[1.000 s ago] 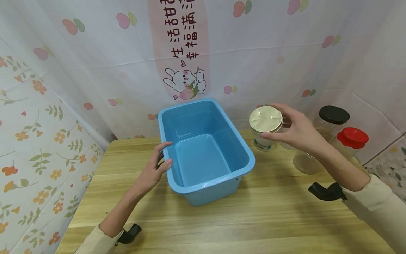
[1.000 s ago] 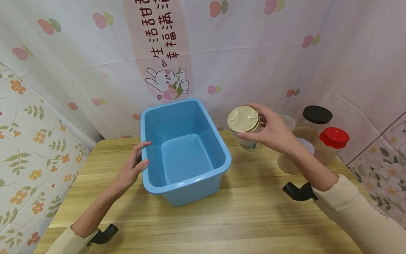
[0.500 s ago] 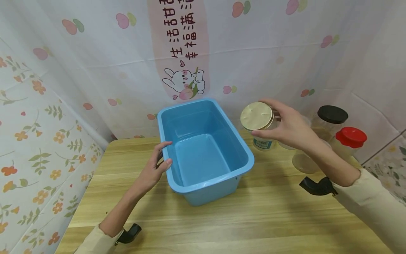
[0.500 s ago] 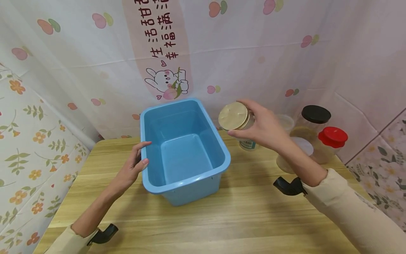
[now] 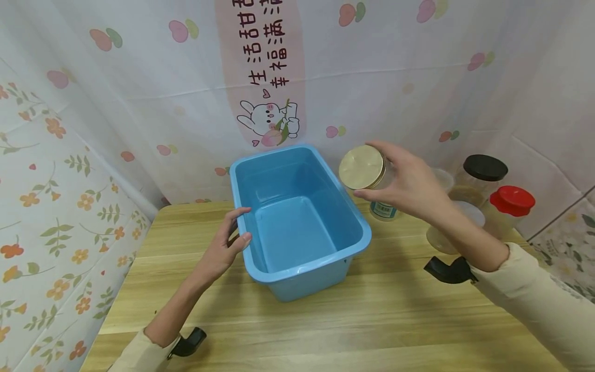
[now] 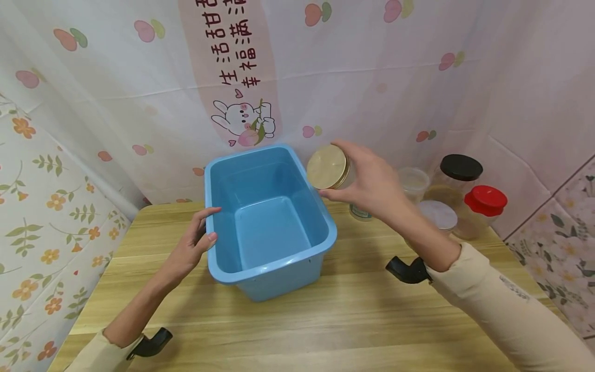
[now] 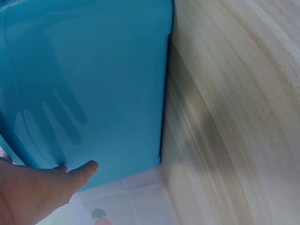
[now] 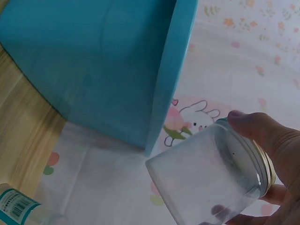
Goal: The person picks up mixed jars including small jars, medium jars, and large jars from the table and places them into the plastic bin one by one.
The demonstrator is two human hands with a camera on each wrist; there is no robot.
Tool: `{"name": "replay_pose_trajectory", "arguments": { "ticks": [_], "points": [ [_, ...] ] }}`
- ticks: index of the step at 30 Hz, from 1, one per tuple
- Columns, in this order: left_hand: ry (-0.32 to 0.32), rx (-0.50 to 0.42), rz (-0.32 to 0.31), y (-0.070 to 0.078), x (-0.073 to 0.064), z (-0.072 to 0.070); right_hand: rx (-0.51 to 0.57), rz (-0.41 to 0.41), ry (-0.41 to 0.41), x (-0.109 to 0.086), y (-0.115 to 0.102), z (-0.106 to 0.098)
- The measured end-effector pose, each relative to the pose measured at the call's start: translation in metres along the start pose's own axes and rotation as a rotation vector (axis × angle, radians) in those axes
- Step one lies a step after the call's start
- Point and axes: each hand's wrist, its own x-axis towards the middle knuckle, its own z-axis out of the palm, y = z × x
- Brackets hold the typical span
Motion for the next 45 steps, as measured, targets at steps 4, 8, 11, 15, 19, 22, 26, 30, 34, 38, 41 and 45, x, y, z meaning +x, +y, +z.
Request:
{"name": "replay_pose_trajectory", "arguments": {
  "ticks": [4, 8, 11, 15, 19, 22, 26, 30, 34, 38, 41, 45],
  "points": [
    [0.001, 0.003, -0.002, 0.000, 0.000, 0.000, -0.077, 0.003, 0.016, 0.001, -0.011, 0.001],
    [0.005, 0.006, -0.006, 0.000, -0.001, 0.000, -0.150, 0.002, 0.017, 0.003, -0.022, 0.003],
    [0.008, 0.010, -0.005, 0.000, -0.001, 0.000, -0.199, -0.014, 0.022, 0.005, -0.028, 0.007],
    [0.009, 0.018, -0.004, 0.000, 0.000, 0.000, -0.257, -0.054, 0.044, 0.006, -0.035, 0.012],
    [0.007, 0.018, -0.005, -0.001, 0.000, 0.000, -0.304, -0.089, 0.065, 0.006, -0.041, 0.016],
    [0.005, 0.014, -0.005, 0.000, 0.000, 0.001, -0.342, -0.115, 0.074, 0.006, -0.046, 0.019],
    [0.006, 0.010, 0.000, 0.000, 0.000, 0.001, -0.399, -0.177, 0.085, 0.006, -0.054, 0.023],
    [0.008, 0.009, 0.007, -0.001, 0.000, 0.001, -0.450, -0.211, 0.071, 0.005, -0.062, 0.028],
    [0.006, 0.014, 0.005, -0.001, 0.001, 0.001, -0.490, -0.216, 0.054, 0.004, -0.068, 0.034],
    [0.003, 0.013, 0.007, -0.001, 0.001, 0.001, -0.521, -0.227, 0.045, 0.004, -0.075, 0.039],
    [0.006, 0.013, 0.010, -0.001, 0.001, 0.001, -0.549, -0.242, 0.034, 0.005, -0.081, 0.042],
    [0.007, 0.018, 0.013, -0.002, 0.002, 0.001, -0.593, -0.270, 0.014, 0.006, -0.091, 0.046]
  ]
}}
